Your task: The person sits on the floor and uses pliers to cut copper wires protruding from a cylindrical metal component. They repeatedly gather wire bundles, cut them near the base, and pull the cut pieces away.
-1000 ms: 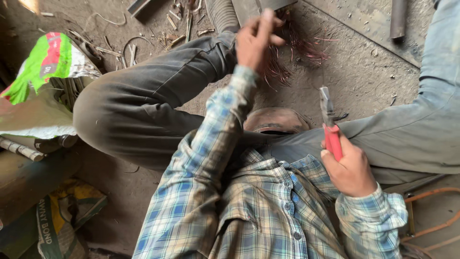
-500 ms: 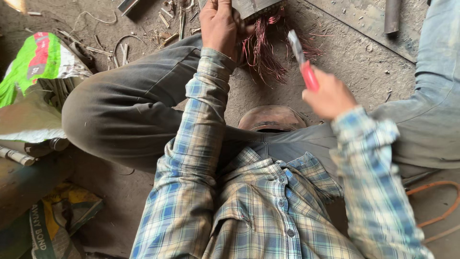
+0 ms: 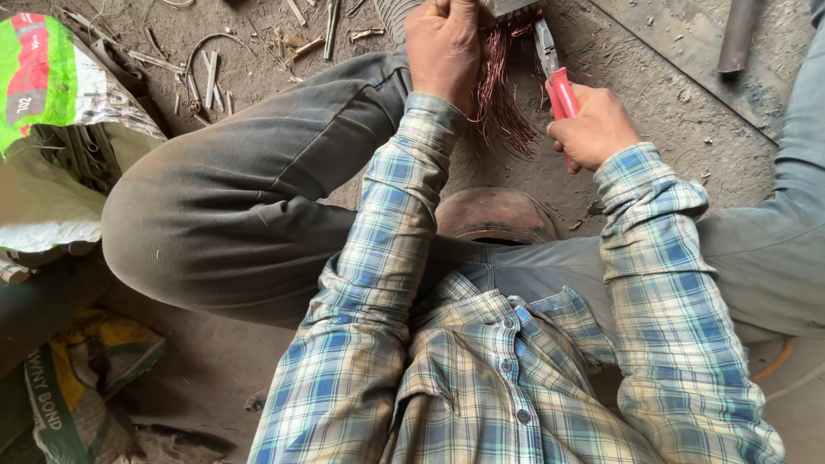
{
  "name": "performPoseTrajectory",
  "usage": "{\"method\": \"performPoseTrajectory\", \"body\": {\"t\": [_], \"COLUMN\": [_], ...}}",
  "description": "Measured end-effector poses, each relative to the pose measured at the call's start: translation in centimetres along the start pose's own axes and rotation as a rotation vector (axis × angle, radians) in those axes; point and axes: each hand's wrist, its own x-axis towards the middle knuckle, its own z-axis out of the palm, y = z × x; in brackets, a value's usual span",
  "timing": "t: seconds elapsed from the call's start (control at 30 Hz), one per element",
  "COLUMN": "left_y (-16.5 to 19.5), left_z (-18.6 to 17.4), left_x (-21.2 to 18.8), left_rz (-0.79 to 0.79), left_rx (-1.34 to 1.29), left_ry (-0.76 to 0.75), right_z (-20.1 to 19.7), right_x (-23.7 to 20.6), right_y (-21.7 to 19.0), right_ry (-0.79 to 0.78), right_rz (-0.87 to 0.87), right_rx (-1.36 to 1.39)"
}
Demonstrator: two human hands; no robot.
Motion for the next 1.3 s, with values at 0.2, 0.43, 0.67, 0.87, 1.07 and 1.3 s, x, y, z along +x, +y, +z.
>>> {"method": "performPoseTrajectory", "body": {"t": [0.2,0.43,0.67,0.87,1.07,1.3], "left_y": [0.0,-0.2,-1.2,-0.7,-0.4,-0.2], "left_z": [0.7,1.9,2.6,3.2,2.7,3.0], "left_x": [-0.2,0.4,2.6,2.9,1.8,-6.1], "left_rz": [0.291,0.394,0.352,0.391,0.577,-0.496], "left_rx": [0.573,1.057,1.234,1.108,0.908,-0.114], "left_ry": [0.076,0.055,-0.006,0.040,0.093,-0.403], "right_z": [0.0,-0.4,-0.2,1.0,2.0,2.2], "right_x": [0.1,0.6,-0.6,-6.6,-16.6,-19.4], "right_y": [0.2,-0.8,-0.3,3.8,9.8,8.3], "right_ry": [0.082,0.108,0.098,0.148,0.188,0.248], "right_rz": [-0.050,-0.020,-0.002,-0.056,-0.124,-0.284], "right_rx": [-0.345,-0.574,-0.422,-0.361,-0.128,-0.142]}}
